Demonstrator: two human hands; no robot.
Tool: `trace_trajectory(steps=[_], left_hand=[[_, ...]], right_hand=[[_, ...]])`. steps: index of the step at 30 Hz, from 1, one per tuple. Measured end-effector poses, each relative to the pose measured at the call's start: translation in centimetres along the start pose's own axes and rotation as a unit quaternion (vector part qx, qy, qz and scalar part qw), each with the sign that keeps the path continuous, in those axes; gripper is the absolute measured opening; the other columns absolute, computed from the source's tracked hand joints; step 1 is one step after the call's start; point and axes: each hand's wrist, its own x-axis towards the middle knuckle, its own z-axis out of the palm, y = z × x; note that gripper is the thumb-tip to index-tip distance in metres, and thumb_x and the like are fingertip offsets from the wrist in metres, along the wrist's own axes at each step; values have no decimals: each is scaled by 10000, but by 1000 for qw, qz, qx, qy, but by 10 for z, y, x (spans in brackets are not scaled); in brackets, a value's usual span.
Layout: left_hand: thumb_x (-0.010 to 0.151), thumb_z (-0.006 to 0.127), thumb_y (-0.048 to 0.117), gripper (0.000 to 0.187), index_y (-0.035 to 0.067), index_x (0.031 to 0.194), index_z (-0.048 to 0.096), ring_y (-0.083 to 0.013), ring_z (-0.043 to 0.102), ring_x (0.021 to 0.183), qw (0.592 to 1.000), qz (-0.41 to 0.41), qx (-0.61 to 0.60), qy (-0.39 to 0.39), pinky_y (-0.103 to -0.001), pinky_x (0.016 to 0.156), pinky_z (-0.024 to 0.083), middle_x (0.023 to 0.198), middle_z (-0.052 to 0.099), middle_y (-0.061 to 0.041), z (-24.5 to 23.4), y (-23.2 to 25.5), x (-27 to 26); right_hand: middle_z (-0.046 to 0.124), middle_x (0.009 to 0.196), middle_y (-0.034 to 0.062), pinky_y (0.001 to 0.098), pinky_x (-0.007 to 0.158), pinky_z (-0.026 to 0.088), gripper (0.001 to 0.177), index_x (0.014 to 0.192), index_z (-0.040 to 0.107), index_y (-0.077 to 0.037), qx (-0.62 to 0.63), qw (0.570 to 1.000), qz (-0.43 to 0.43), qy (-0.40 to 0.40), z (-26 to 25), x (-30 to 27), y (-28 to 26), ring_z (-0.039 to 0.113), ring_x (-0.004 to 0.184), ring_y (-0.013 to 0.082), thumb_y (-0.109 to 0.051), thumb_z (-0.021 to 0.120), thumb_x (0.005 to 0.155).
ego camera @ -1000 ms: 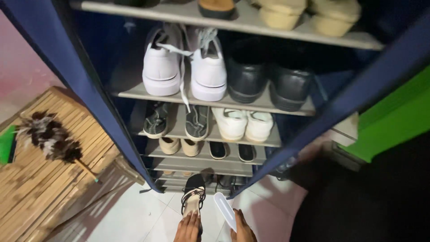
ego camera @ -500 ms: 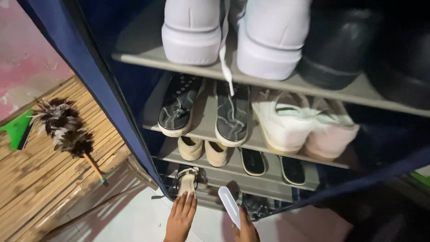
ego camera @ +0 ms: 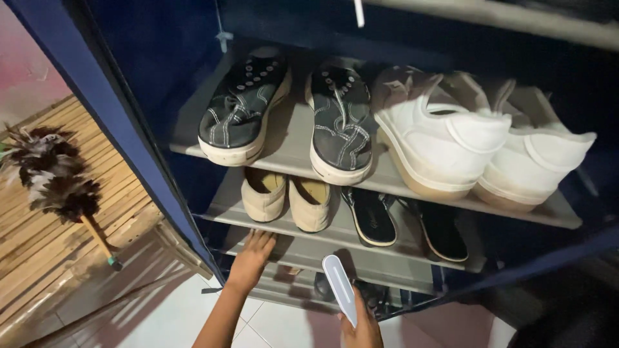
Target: The person cleans a shoe using a brush by hand, scrubbing various parts of the shoe's exterior and sole.
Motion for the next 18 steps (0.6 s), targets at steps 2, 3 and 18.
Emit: trace_trajectory(steps=[2,3,18], left_hand=[[692,666,16,670,41,1347,528,-370,397,1404,1000,-18,-2,-9,-481,1204,272,1442,518,-139,-3,-4,8],[683,667,7,670,46,1337,532,-370,391,1410,999,-28,-4,-15,-486,1219,263,1441,520,-133,-4,-2,7],[762,724,123,954,108,1593,256,-394,126,1519,974,-212,-64,-39,-598,1162,197,1691,153,-203,-32,119,-150]], right_hand=[[636,1327,231,398,1001,523,812,1539,399,-150,-26,998,-59,11,-4,6,9,654,1201,358,19,678,796],[623,1338,243,410,1011,503,829,1532,399,-139,-40,995,-87,15,-4,6,13,620,1253,380,14,712,779],[636,1319,257,397,1010,519,871,1501,391,-115,-87,979,-180,-34,-2,-38,-22,663,1204,376,-25,761,718]])
